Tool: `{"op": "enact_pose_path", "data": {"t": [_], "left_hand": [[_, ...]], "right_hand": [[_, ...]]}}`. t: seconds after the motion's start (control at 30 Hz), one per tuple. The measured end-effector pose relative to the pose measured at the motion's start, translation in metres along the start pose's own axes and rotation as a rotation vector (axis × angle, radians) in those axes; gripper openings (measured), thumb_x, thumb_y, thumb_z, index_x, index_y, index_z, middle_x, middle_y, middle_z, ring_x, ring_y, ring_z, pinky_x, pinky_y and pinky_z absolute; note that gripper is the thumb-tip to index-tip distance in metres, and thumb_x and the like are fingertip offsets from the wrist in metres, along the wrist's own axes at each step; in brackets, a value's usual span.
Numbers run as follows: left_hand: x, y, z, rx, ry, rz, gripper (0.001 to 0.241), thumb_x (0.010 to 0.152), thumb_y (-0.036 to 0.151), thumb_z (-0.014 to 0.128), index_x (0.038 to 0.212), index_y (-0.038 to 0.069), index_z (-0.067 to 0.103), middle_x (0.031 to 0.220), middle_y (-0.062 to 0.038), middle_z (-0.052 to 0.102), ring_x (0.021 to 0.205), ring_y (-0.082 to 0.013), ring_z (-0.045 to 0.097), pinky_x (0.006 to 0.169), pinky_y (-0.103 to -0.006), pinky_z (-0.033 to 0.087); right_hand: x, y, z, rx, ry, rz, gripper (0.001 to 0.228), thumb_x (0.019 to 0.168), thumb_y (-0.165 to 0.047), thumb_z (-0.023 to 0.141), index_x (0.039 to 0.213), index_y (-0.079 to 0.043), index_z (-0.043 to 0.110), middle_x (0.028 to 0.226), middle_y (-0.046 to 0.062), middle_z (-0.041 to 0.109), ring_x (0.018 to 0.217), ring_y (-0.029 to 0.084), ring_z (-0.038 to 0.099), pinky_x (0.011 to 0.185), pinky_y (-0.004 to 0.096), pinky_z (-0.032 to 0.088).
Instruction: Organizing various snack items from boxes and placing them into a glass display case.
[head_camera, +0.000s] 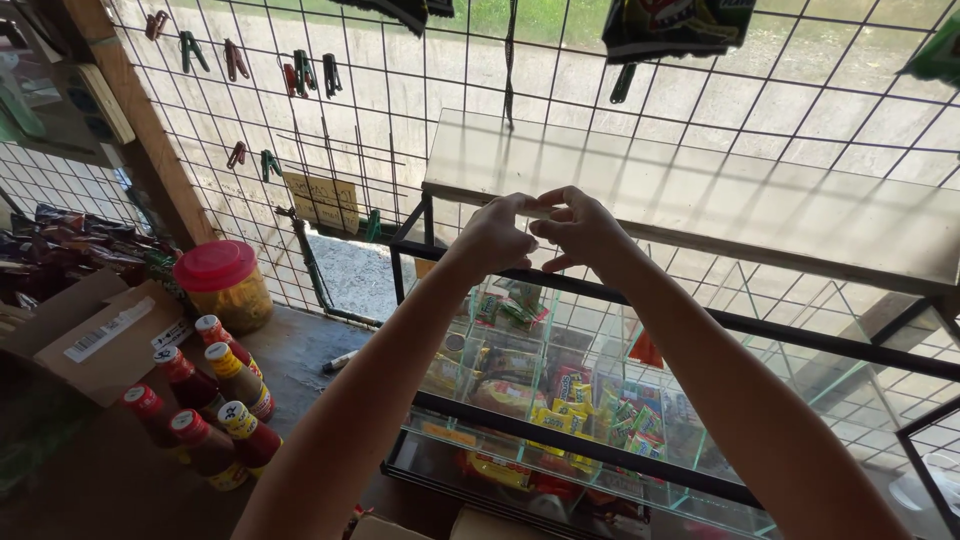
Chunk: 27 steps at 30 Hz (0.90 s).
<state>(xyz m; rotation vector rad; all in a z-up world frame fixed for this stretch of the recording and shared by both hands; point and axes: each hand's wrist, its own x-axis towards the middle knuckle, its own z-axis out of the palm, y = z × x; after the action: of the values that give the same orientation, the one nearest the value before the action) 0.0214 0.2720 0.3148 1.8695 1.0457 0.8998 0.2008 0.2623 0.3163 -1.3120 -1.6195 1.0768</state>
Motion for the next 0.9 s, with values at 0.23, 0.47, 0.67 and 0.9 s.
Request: {"op": "enact_pose_path", "data": {"t": [0.23,0.47,0.67,0.9], "left_hand": [[-0.046,0.020,0.003,0.091,-0.008,0.089,0.054,0.089,0.016,0.071,0.139,0.003,0.055,0.128,-0.021,0.063,0.087,-0.0287,0.079,0.066,-0.0326,0.065],[-0.134,-0.003,0.038,0.039,-0.128,0.222,0.034,0.095,0.026,0.073,0.122,0.007,0.068,0.110,-0.010,0.078,0.100,-0.0216,0.079,0.079,-0.0342,0.066],[-0.232,-0.044,0.091,-0.023,-0.287,0.277,0.024,0.097,0.027,0.073,0.114,0.010,0.075,0.104,-0.006,0.081,0.096,-0.0180,0.082,0.082,-0.0332,0.064],[-0.315,-0.128,0.157,-0.119,-0.516,0.124,0.037,0.091,0.029,0.076,0.119,0.006,0.070,0.103,-0.014,0.074,0.093,-0.0233,0.076,0.075,-0.0336,0.061]], "right_hand": [[-0.055,-0.008,0.002,-0.055,0.074,-0.131,0.046,0.094,-0.022,0.069,0.131,-0.001,0.052,0.128,0.019,0.060,0.109,0.025,0.071,0.075,0.036,0.063],[-0.163,0.039,0.021,-0.012,-0.002,-0.103,0.035,0.096,-0.021,0.066,0.127,-0.006,0.058,0.100,0.012,0.076,0.091,0.015,0.076,0.068,0.031,0.065],[-0.272,0.118,0.054,0.092,-0.104,0.044,0.034,0.092,-0.023,0.069,0.121,-0.004,0.067,0.098,0.002,0.076,0.089,0.007,0.072,0.071,0.025,0.059],[-0.341,0.212,0.101,0.129,-0.235,0.259,0.030,0.092,-0.023,0.073,0.114,-0.002,0.072,0.088,0.003,0.077,0.081,0.005,0.068,0.070,0.024,0.058]]}}
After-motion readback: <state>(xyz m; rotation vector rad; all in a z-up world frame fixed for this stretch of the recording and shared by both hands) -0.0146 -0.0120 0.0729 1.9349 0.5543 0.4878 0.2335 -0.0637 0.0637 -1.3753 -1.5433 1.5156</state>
